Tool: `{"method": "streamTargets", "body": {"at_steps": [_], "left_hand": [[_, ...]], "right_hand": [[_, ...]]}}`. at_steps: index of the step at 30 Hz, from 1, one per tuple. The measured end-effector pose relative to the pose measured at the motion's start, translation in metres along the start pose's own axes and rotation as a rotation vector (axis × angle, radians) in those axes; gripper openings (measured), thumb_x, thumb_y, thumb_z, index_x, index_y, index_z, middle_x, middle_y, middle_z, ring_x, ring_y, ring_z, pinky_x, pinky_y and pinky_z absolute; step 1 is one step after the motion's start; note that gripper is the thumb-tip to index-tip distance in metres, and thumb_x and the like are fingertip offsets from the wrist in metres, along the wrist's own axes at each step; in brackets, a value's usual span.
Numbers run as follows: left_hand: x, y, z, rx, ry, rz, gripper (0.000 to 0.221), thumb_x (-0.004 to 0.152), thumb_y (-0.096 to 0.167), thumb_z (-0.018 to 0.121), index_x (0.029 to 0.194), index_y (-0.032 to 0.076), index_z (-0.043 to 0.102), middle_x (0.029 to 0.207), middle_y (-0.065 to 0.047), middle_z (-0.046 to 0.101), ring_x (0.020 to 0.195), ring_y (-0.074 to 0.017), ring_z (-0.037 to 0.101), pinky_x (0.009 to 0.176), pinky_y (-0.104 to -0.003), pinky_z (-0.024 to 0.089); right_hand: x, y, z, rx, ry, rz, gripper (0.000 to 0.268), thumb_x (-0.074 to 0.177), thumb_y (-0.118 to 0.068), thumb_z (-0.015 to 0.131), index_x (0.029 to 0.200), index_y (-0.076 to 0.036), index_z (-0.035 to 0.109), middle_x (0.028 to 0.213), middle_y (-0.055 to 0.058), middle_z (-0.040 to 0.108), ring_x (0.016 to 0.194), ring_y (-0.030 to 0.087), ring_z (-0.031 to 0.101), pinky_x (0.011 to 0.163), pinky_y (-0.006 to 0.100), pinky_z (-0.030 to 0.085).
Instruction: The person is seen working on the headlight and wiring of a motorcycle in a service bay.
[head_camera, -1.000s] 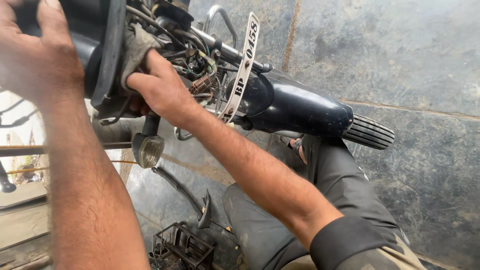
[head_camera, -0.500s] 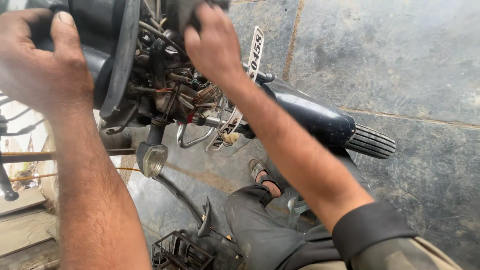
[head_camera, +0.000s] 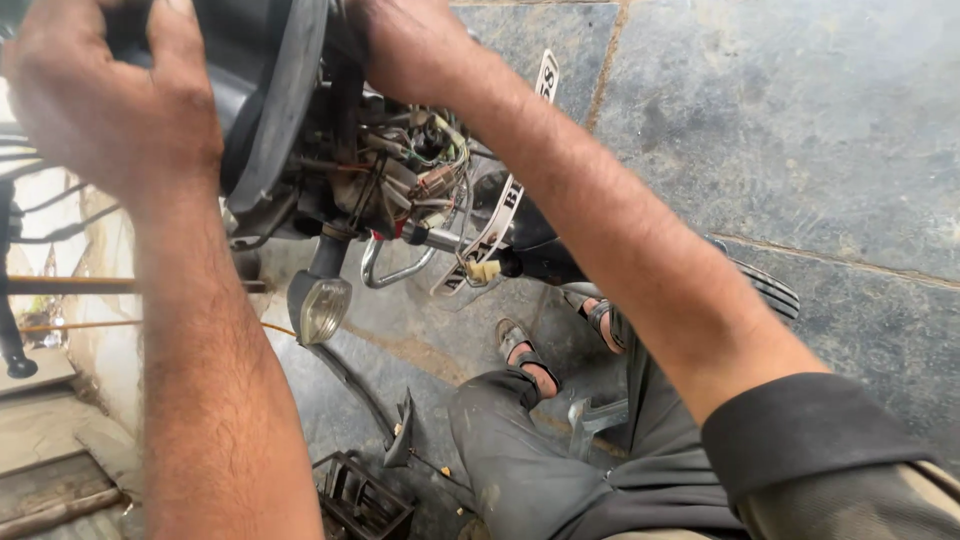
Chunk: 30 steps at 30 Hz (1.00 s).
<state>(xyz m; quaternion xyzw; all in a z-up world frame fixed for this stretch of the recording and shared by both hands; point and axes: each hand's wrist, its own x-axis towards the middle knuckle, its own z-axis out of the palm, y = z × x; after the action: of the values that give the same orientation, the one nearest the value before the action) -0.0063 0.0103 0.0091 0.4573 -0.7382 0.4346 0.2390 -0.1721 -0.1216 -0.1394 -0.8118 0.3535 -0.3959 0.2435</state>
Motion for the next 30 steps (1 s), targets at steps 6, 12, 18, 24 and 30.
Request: {"method": "streamTargets", "body": {"at_steps": [6, 12, 18, 24, 30], "left_hand": [[0.018, 0.012, -0.009, 0.025, 0.050, 0.028, 0.009, 0.087, 0.012, 0.074, 0.093, 0.005, 0.075, 0.094, -0.007, 0.074, 0.083, -0.0249, 0.067, 0.073, -0.039, 0.053], [0.001, 0.001, -0.004, -0.080, -0.137, -0.258, 0.016, 0.088, 0.013, 0.074, 0.103, 0.010, 0.080, 0.093, -0.003, 0.078, 0.085, -0.0209, 0.068, 0.072, -0.039, 0.052], [0.008, 0.011, -0.008, -0.065, -0.073, -0.175, 0.013, 0.088, 0.012, 0.073, 0.099, 0.008, 0.079, 0.095, -0.006, 0.077, 0.088, -0.0229, 0.068, 0.070, -0.038, 0.052], [0.009, 0.011, -0.007, -0.072, -0.139, -0.327, 0.015, 0.088, 0.017, 0.075, 0.101, 0.010, 0.080, 0.097, -0.004, 0.078, 0.088, -0.0205, 0.067, 0.080, -0.041, 0.052], [0.011, 0.012, -0.010, -0.054, -0.087, -0.252, 0.016, 0.089, 0.020, 0.076, 0.099, 0.009, 0.079, 0.089, -0.005, 0.076, 0.082, -0.0226, 0.067, 0.069, -0.039, 0.051]], "right_hand": [[0.004, 0.020, -0.024, -0.260, 0.042, -0.243, 0.010, 0.080, -0.008, 0.074, 0.089, -0.008, 0.077, 0.097, 0.015, 0.073, 0.089, 0.031, 0.072, 0.071, 0.043, 0.059], [-0.010, 0.090, -0.038, 0.585, 0.123, 0.371, 0.031, 0.093, 0.003, 0.047, 0.105, -0.012, 0.070, 0.091, 0.011, 0.075, 0.073, 0.009, 0.076, 0.061, 0.022, 0.066], [0.006, 0.047, -0.042, 0.059, 0.314, 0.257, 0.024, 0.099, -0.010, 0.059, 0.112, -0.016, 0.077, 0.095, 0.005, 0.078, 0.069, 0.011, 0.070, 0.056, 0.026, 0.058], [0.054, 0.023, -0.003, -0.163, 0.191, -0.228, 0.022, 0.086, -0.016, 0.072, 0.107, -0.008, 0.074, 0.091, 0.011, 0.077, 0.088, 0.025, 0.073, 0.079, 0.038, 0.061], [0.052, -0.014, -0.053, -0.106, -0.279, 0.153, 0.021, 0.099, -0.018, 0.059, 0.113, -0.012, 0.073, 0.095, 0.011, 0.073, 0.081, 0.019, 0.072, 0.072, 0.036, 0.062]]}}
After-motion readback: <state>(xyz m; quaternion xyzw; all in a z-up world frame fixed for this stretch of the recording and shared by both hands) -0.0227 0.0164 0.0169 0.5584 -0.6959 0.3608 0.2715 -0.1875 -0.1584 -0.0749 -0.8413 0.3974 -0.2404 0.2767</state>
